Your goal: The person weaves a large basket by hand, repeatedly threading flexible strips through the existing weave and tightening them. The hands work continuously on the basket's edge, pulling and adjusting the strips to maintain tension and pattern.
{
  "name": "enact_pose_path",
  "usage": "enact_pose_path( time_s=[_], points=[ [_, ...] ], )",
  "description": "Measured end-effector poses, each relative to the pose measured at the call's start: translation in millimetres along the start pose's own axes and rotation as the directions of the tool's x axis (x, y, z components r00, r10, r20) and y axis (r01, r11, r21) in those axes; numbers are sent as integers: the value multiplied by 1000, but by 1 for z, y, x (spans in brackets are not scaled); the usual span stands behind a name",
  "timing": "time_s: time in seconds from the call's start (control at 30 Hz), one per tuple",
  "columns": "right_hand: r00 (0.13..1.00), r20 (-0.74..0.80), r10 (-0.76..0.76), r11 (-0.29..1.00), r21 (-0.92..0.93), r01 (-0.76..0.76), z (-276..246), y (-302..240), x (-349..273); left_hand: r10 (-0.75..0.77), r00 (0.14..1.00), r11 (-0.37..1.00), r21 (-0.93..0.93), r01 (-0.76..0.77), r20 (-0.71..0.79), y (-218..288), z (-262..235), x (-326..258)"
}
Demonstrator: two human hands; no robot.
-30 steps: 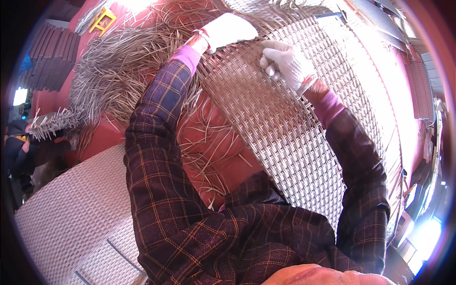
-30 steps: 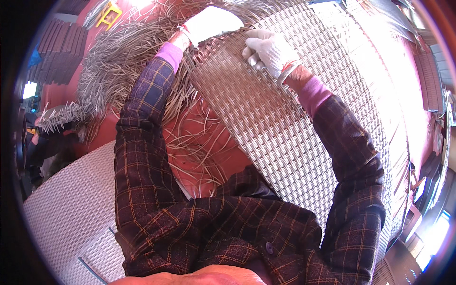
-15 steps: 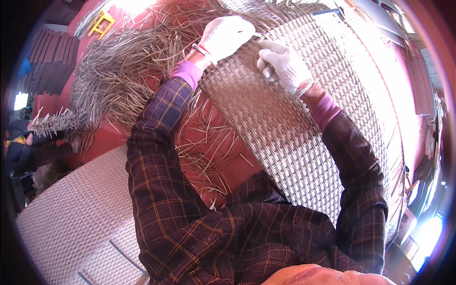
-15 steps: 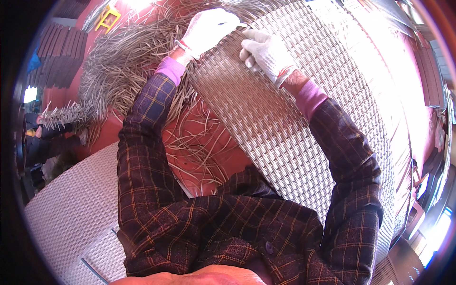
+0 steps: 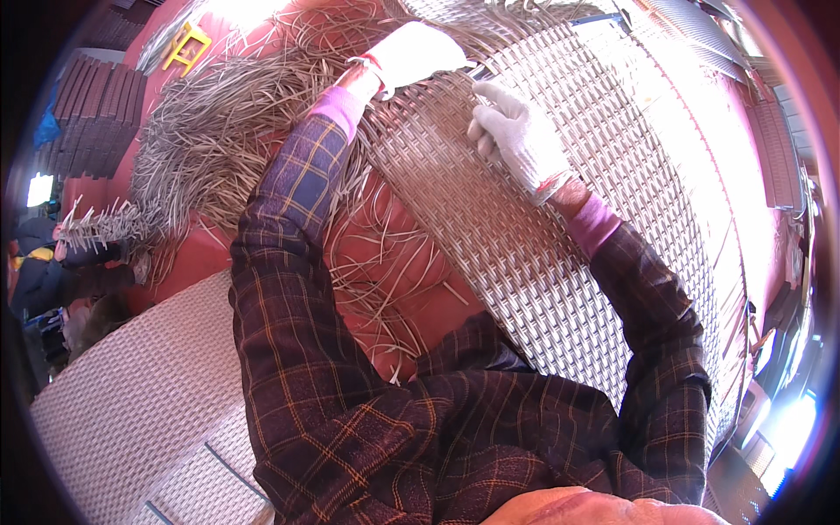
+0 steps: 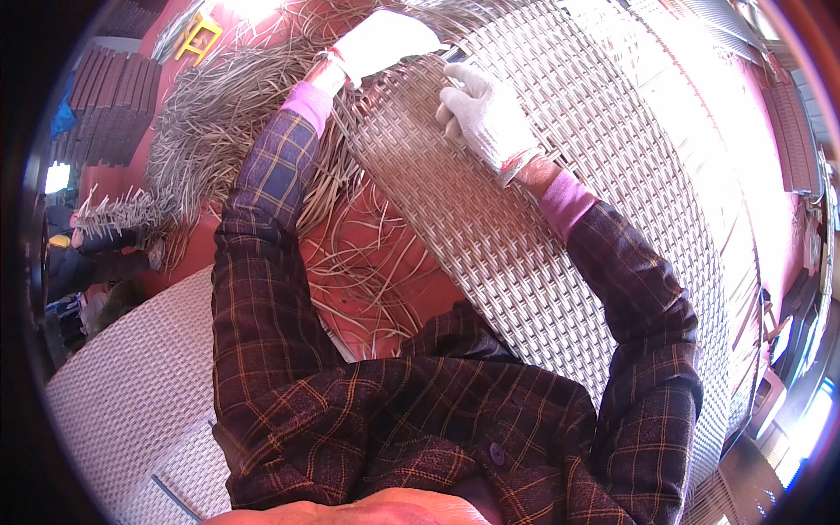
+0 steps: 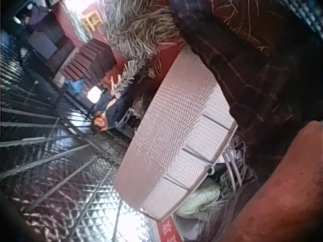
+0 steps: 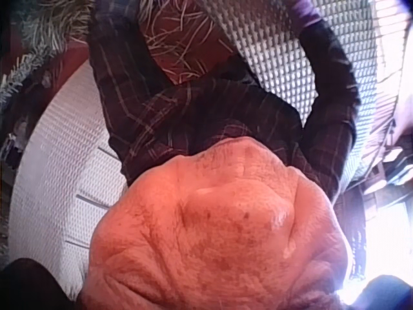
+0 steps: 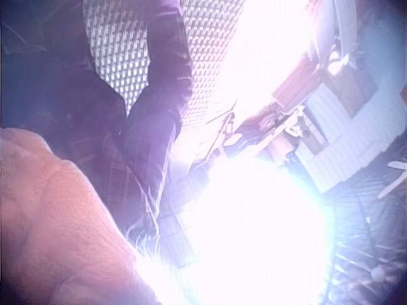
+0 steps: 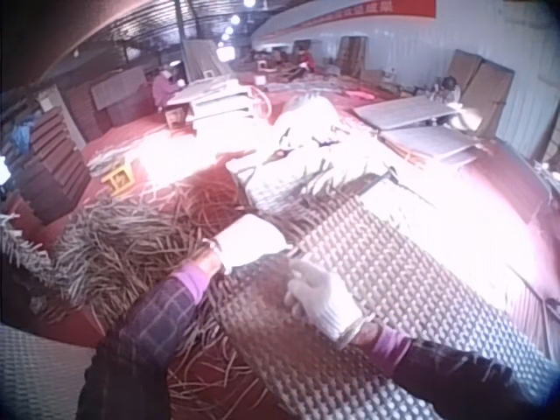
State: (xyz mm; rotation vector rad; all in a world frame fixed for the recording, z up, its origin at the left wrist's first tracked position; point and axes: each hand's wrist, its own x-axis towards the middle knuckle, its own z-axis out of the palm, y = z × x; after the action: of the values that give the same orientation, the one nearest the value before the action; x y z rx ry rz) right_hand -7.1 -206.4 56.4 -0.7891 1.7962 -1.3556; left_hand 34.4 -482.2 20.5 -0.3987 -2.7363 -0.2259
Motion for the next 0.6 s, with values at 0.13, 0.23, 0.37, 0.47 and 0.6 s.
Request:
enact_pose_path(
  time_s=[0.13,0.23,0.37,0.47,0.6],
  points=[
    [999,36,-6,999,52,4,-3,4,1,20,999,1000,-19,-19,47,-9,-4,8],
    [999,53,7,997,74,-11,-6,7,2,26,997,999,-30,-25,66,-14,-4,17],
    [998,67,3,995,100,-9,-8,12,4,29,996,999,-40,-26,79,-16,0,24],
    [998,68,-1,987,159,-10,-9,16,6,31,996,998,-48,-27,84,-15,1,24],
    [997,75,9,990,141,-19,-10,18,7,27,996,998,-53,-22,89,-14,1,23]
  ],
)
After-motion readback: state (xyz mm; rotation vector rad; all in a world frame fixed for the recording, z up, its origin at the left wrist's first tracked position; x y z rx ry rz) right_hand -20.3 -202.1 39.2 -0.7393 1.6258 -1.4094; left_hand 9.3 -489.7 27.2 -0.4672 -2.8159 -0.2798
